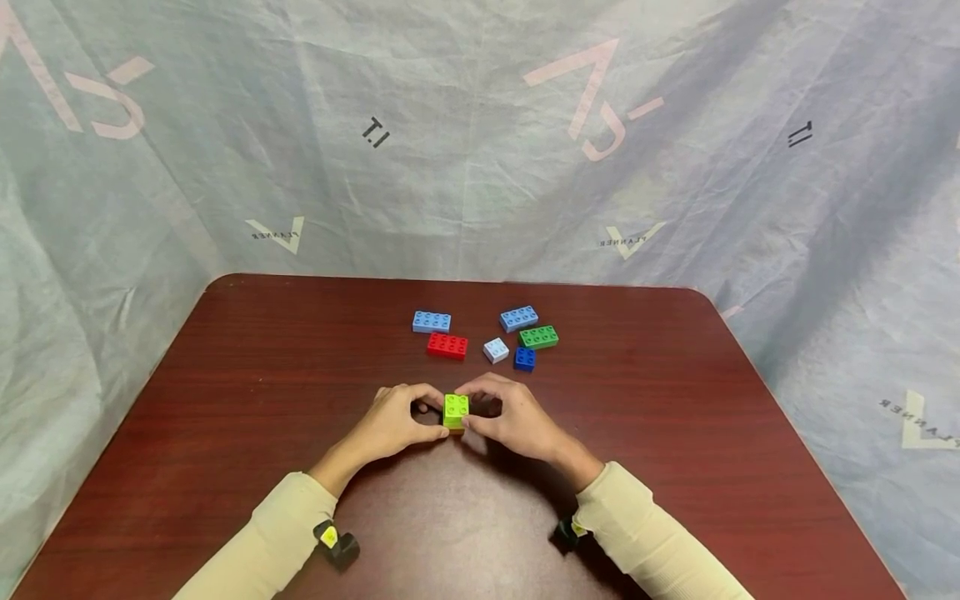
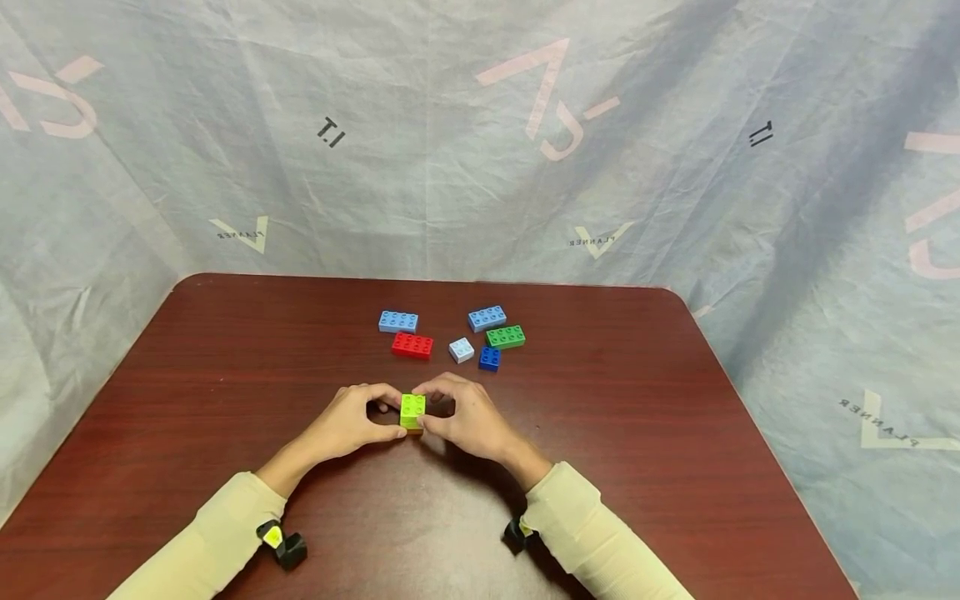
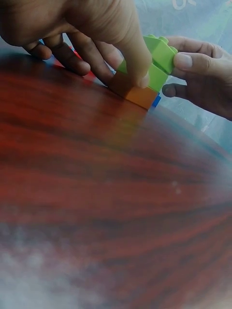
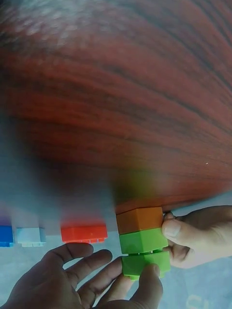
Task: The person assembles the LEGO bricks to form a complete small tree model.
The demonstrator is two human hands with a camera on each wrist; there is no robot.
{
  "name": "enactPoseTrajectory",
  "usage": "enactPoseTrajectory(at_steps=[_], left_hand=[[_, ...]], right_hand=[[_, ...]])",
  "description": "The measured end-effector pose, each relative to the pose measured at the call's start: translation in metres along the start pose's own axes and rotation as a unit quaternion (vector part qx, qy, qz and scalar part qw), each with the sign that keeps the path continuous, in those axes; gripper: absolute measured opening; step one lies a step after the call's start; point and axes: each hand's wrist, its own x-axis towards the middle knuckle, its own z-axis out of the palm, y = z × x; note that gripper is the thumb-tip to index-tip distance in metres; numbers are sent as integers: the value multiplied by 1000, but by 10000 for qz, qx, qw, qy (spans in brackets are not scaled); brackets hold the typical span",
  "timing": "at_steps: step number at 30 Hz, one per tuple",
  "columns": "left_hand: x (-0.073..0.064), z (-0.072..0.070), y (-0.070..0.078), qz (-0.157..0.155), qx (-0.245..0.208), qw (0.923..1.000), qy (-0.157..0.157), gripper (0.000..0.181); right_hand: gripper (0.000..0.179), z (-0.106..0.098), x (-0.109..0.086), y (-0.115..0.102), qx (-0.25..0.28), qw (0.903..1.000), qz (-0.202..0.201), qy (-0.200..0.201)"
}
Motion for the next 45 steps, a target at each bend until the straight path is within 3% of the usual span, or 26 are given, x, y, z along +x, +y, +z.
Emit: enactPoseTrajectory(at_steps=[10, 17, 21, 38, 45], left_hand=[[1, -1, -1, 12, -48, 10000, -11, 31], [2, -6, -2, 251, -860, 9960, 2, 34], [2, -8, -1, 341, -1058, 9938, -14, 33], [3, -5, 0, 407, -950, 9946, 84, 31], [3, -5, -1, 375, -985, 9944, 86, 31]], right_hand=[[31, 0, 2, 1, -53, 9999, -104, -1], [30, 0, 2, 0, -62, 9999, -99, 2], [30, -1, 2, 0, -72, 9999, -115, 19], [30, 3, 1, 7, 96, 9998, 8, 167], [31, 8, 1, 9, 505, 9983, 206, 202]])
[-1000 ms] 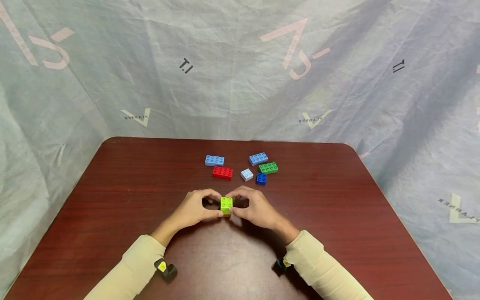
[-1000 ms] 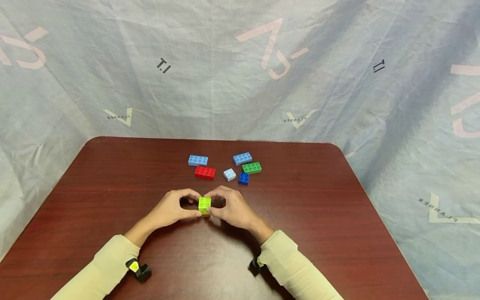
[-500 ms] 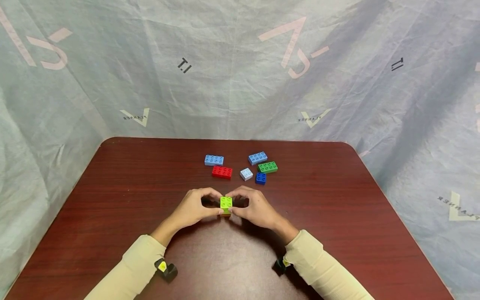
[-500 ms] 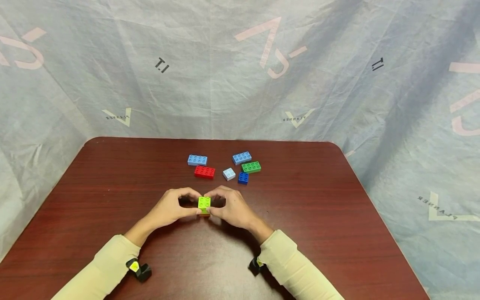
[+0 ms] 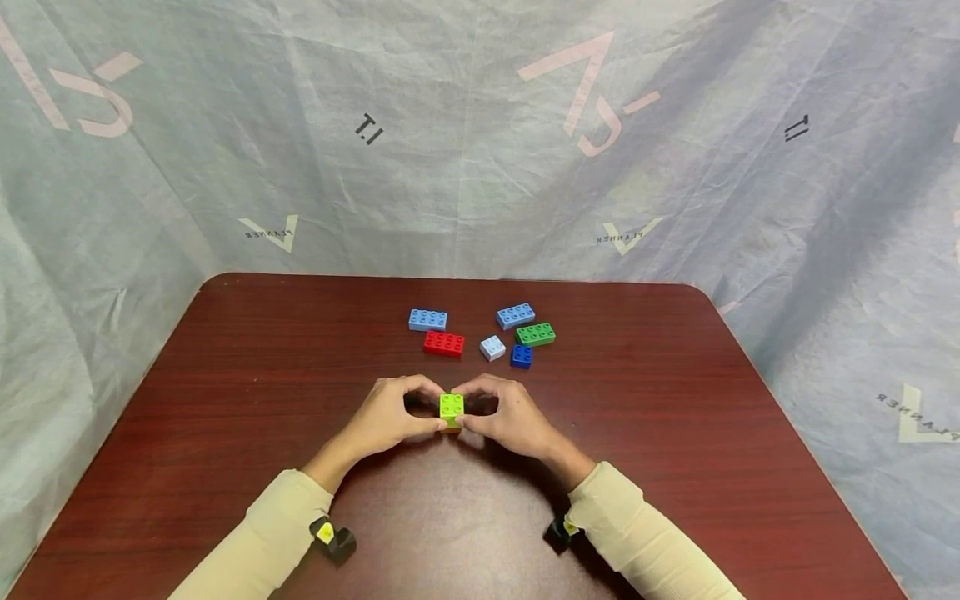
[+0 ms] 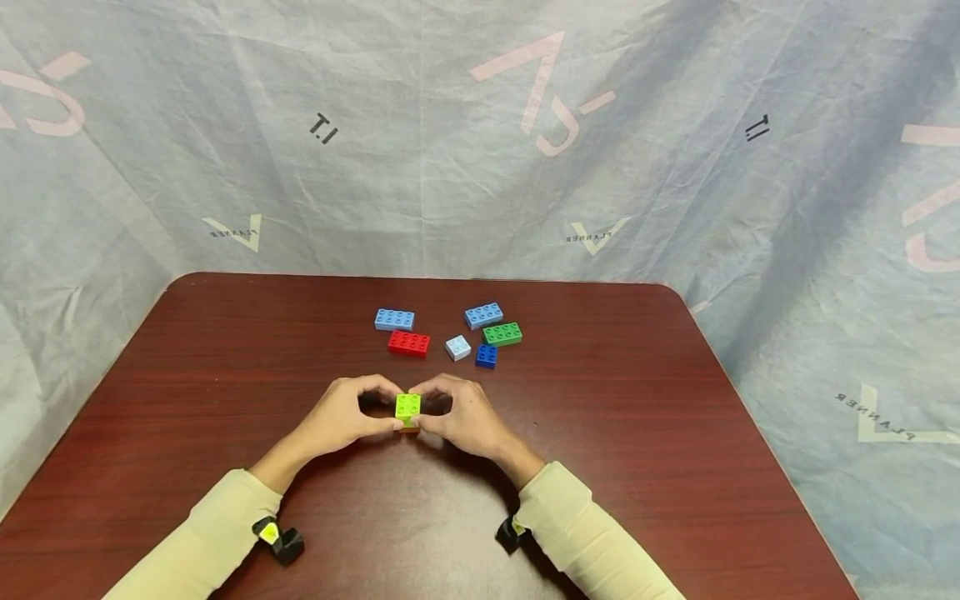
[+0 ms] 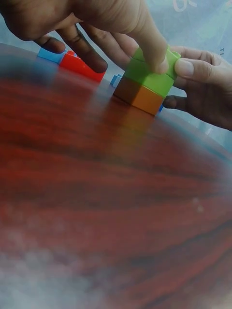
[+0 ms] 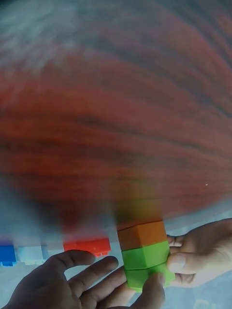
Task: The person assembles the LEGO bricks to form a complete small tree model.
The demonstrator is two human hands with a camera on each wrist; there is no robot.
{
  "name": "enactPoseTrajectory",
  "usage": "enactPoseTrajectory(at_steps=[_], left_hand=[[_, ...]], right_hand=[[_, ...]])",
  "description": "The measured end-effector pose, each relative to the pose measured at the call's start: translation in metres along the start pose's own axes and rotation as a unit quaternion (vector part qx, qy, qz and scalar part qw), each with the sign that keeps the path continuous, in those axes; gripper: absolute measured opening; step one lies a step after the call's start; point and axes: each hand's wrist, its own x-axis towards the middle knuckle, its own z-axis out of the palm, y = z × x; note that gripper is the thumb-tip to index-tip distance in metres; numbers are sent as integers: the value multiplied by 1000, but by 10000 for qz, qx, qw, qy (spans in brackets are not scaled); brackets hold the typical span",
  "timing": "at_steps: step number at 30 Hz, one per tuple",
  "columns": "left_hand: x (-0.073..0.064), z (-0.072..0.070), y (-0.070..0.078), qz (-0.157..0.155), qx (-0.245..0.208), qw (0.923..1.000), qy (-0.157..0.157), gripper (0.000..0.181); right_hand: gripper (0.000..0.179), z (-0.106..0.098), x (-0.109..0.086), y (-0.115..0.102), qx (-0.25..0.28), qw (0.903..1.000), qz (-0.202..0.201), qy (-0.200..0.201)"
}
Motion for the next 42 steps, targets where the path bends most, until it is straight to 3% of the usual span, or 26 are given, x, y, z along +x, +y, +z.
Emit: enactPoseTrajectory(at_steps=[10, 22, 26, 29, 32, 37, 42], left_hand=[[2, -2, 5, 43, 3, 10000, -61, 31], [5, 2, 6, -49, 87, 9998, -193, 31], [10, -4, 6, -56, 93, 9985, -537, 31], [17, -18, 6, 65, 11, 9956, -930, 37], [30, -36, 8, 236, -124, 9943, -1036, 41], [59, -53, 7, 242, -9, 9972, -707, 44], [84, -47, -8, -85, 285, 9983, -498, 45]], right_hand=[[33, 3, -3, -1, 197, 9993, 229, 214], [32, -1, -7, 2, 244, 9988, 426, 60], [31, -2, -5, 2, 208, 9988, 446, 66], [31, -1, -3, 1, 176, 9991, 391, 31], [31, 0, 0, 1, 202, 9993, 304, -31], [32, 0, 1, 1, 290, 9990, 352, -41], [31, 0, 0, 3, 331, 9986, 402, -86]])
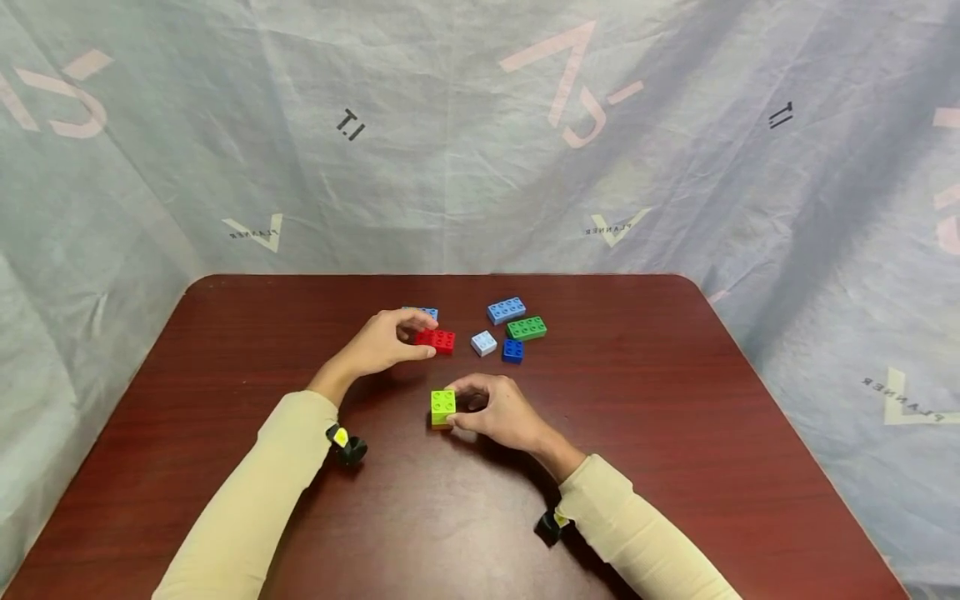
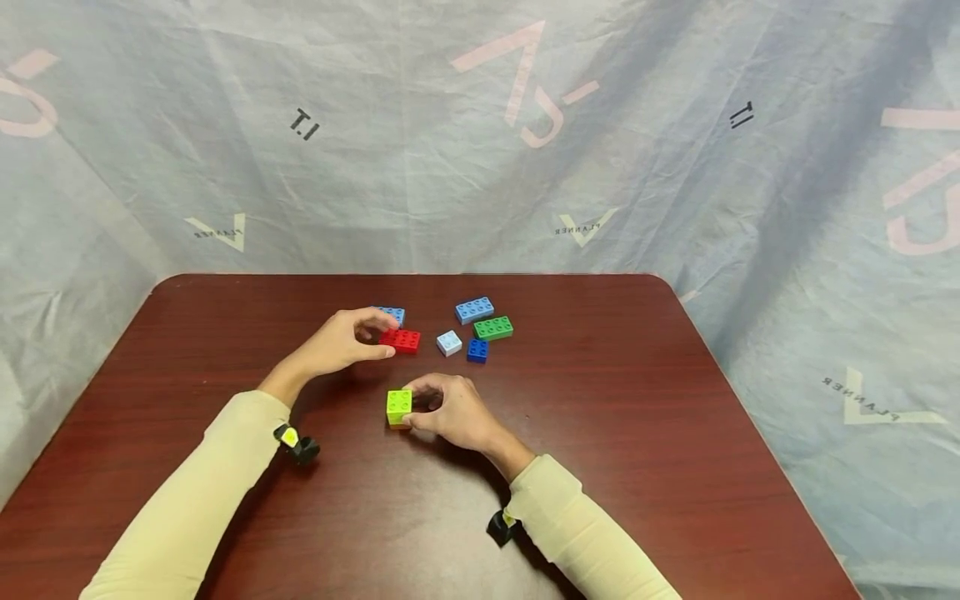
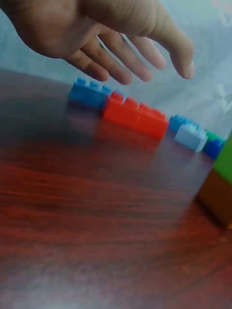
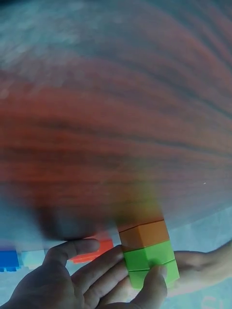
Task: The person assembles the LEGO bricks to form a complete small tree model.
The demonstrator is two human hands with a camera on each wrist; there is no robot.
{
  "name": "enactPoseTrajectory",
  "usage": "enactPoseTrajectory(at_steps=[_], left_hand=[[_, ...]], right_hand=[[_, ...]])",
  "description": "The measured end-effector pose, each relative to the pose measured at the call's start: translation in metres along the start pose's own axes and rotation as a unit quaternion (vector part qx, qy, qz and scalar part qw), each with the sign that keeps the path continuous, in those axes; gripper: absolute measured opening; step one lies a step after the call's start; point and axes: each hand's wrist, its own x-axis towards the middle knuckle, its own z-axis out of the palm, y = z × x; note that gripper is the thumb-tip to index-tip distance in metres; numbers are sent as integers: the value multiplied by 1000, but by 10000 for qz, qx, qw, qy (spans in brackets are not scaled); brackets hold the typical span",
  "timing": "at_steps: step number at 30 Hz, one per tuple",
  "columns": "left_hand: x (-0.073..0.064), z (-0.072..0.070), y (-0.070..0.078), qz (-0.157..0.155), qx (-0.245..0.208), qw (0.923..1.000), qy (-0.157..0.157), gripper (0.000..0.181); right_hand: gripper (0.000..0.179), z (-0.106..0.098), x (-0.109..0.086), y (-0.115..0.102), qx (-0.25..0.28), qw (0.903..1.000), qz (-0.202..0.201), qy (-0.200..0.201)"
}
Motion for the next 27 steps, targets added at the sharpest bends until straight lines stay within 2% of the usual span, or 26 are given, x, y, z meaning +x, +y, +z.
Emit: enactPoseTrajectory(at_steps=[5, 10, 16, 24, 27], left_hand=[[19, 9, -9, -180, 71, 9998, 55, 44], [27, 14, -11, -323, 74, 9993, 149, 42], [30, 15, -15, -355, 313, 9988, 117, 41], [32, 18, -19, -221, 1006, 9946, 105, 40], [31, 20, -21, -241, 1084, 9938, 110, 39]], right_hand=[[31, -1, -1, 0, -56, 10000, 67, -27], [32, -1, -1, -1, -4, 9999, 96, -62], [33, 0, 1, 0, 84, 9999, 83, -57], [32, 0, 0, -1, -28, 9999, 95, -79], [32, 0, 1, -1, -13, 9999, 96, -84]])
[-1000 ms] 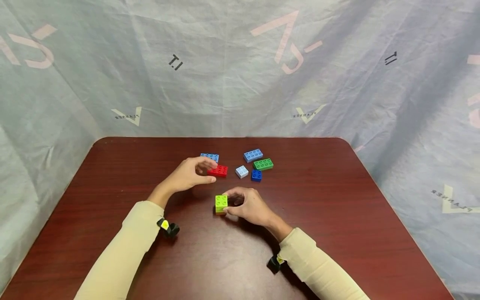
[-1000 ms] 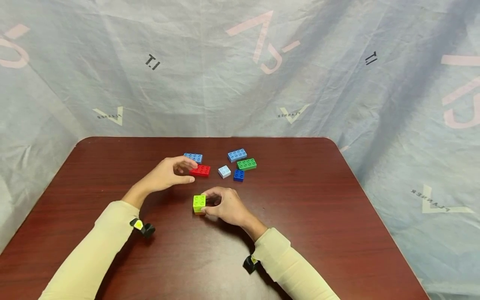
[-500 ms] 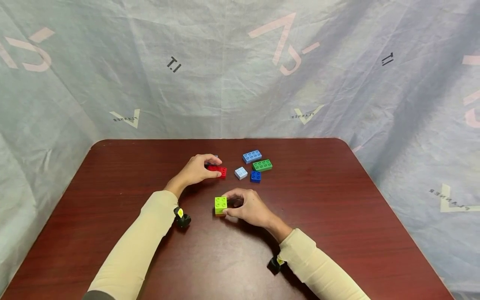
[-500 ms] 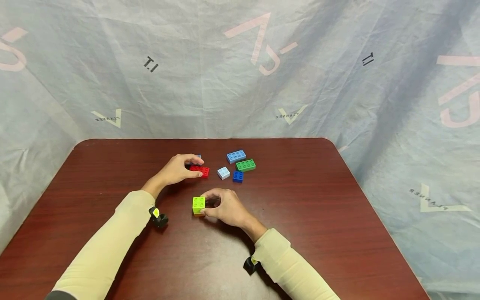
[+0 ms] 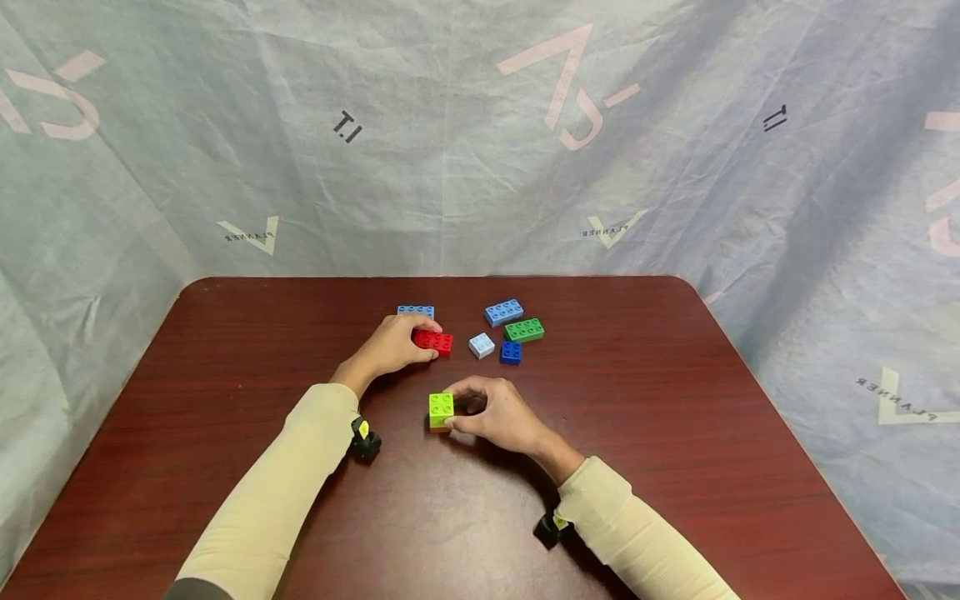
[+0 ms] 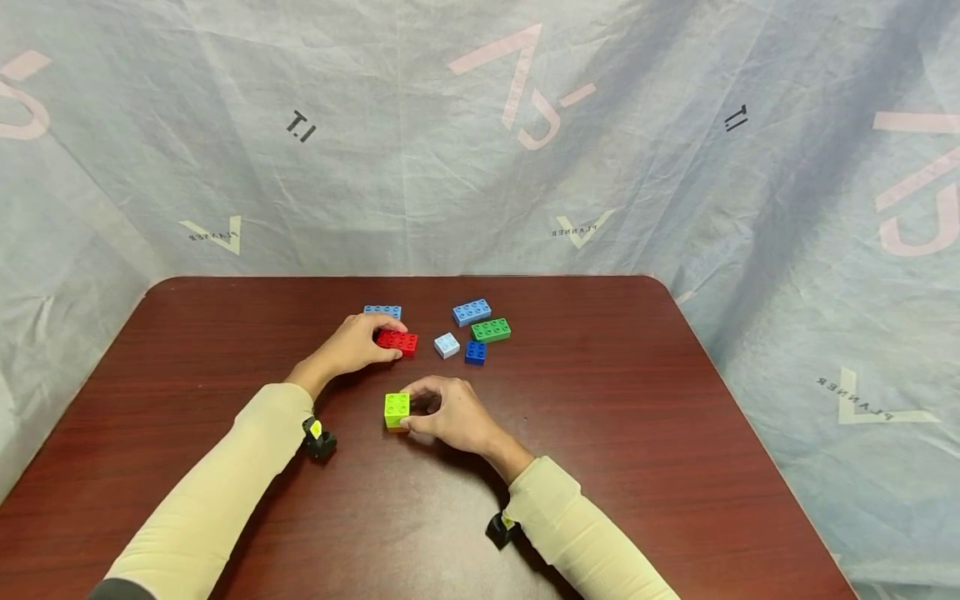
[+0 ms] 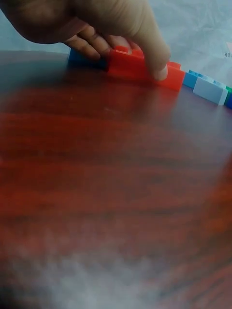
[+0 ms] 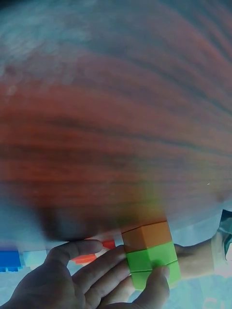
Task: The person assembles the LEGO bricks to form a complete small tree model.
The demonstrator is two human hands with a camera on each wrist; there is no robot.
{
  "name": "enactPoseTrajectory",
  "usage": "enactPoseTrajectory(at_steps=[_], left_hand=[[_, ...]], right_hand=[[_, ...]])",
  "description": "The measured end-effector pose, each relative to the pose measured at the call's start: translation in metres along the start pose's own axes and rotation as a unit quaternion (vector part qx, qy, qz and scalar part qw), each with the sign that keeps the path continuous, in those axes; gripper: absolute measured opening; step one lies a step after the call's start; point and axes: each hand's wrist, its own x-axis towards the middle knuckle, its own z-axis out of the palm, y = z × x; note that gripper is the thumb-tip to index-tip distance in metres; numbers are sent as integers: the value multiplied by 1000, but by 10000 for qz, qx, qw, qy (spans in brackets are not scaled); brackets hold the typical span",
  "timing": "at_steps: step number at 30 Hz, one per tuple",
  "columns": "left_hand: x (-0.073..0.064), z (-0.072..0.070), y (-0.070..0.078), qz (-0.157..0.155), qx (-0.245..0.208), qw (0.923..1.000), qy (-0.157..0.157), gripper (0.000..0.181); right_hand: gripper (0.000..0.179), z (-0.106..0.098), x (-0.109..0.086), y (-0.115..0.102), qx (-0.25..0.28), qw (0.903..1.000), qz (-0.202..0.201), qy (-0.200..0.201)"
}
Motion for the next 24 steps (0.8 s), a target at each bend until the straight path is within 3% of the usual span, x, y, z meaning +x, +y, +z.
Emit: enactPoseTrajectory(at_steps=[9, 24], left_hand=[[-13, -3, -4, -125, -407, 9989, 182, 37], [-68, -20, 16, -170, -949, 9928, 714, 38]], right_hand=[[32, 0, 1, -2, 14, 10000, -6, -70], [31, -1, 0, 0, -22, 10000, 9, -62]])
